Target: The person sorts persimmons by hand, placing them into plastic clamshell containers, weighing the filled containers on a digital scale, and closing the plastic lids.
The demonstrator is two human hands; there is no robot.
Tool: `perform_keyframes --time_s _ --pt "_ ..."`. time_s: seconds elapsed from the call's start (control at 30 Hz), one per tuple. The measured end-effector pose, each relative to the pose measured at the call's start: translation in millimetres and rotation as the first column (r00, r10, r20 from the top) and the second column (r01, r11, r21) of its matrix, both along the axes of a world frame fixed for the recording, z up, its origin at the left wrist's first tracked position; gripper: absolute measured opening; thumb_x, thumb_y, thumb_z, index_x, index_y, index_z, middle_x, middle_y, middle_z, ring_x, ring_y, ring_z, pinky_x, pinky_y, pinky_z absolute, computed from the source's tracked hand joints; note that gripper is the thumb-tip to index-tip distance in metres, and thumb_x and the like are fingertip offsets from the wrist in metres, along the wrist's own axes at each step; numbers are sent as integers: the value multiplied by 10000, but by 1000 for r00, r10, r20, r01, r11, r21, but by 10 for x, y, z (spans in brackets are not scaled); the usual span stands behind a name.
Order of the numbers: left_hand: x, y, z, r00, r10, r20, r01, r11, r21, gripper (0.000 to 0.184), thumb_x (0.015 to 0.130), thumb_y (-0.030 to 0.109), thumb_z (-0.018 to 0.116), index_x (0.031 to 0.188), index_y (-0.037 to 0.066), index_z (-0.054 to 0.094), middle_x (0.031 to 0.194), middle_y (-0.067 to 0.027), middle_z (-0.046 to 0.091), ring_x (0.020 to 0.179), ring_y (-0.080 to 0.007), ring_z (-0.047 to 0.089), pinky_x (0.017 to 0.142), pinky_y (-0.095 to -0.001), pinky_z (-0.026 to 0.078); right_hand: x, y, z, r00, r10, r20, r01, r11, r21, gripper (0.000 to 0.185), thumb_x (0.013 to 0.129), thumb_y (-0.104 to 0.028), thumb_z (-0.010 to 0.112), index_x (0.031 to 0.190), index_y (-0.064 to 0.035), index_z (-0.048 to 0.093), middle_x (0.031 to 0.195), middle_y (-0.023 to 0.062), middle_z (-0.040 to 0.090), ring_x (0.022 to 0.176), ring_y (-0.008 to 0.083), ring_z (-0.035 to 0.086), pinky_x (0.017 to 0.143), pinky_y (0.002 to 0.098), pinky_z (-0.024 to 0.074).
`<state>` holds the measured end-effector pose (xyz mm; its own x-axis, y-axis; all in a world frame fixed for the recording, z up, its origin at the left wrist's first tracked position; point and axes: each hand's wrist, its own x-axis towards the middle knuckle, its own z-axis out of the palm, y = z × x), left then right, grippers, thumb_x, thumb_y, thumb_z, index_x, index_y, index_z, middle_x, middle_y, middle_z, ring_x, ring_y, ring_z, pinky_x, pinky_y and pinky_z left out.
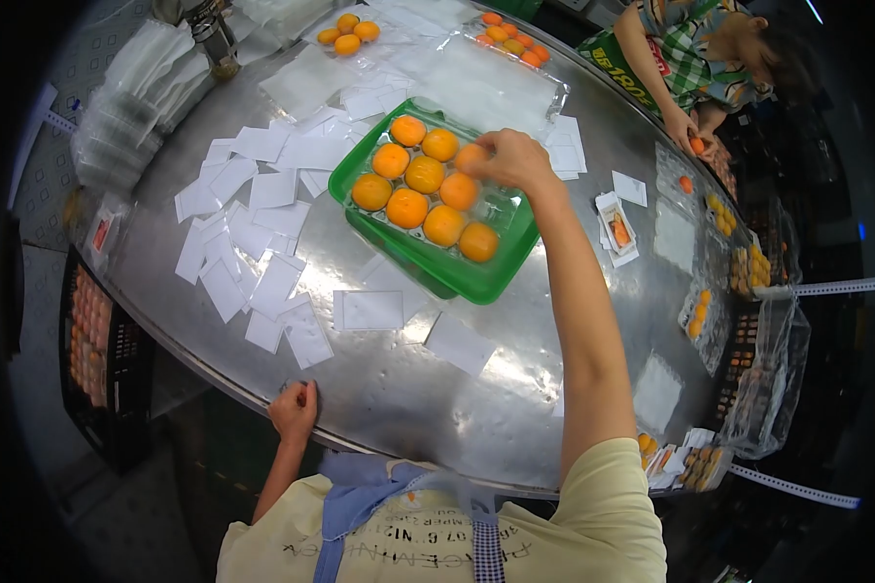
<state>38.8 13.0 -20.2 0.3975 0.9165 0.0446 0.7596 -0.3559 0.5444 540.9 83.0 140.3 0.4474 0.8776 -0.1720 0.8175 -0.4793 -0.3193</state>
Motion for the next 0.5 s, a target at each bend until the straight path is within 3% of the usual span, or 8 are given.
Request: perform_keyframes --time_s 0.17,0.27,0.37,0.47,0.5 --pt "1 -15 -38 1000 1 10 -1 1000 -3 334 817 236 674 575 86 499 514 -83 508 467 -303 525 442 -402 382 53 -27 -56 1000 14 -2 -14 1000 26 563 656 -377 772 1083 -23 673 988 167 686 916 293 657 823 358 501" --pt "-11 -3 -12 1000 -2 4 2 1000 -4 336 817 239 674 575 85 498 515 -86 506 469 -305 523 447 -404 381 28 -65 -139 1000 -20 15 18 991 130 582 659 -399 774 1054 15 667 918 146 689 843 254 660 758 339 514" --pt "2 1 7 1000 -2 13 2 1000 4 342 818 244 672 574 83 496 513 -89 504 470 -307 523 449 -404 381 22 -205 -44 900 -152 -408 231 961 152 565 712 -410 756 1051 30 652 908 120 669 779 195 635 681 295 518" --pt "4 -7 -2 1000 0 5 0 1000 24 349 821 250 669 571 81 495 514 -89 506 470 -306 523 450 -404 380 111 -490 -226 684 -50 -728 451 813 368 577 820 -455 640 1132 28 595 925 94 643 745 142 602 605 267 515" --pt "4 -12 -3 1000 4 -1 -4 1000 26 349 822 251 668 571 80 497 514 -88 508 469 -305 523 450 -405 379 63 -596 -272 518 84 -851 518 761 390 555 852 -435 603 1160 25 567 968 105 634 743 144 595 596 271 514"
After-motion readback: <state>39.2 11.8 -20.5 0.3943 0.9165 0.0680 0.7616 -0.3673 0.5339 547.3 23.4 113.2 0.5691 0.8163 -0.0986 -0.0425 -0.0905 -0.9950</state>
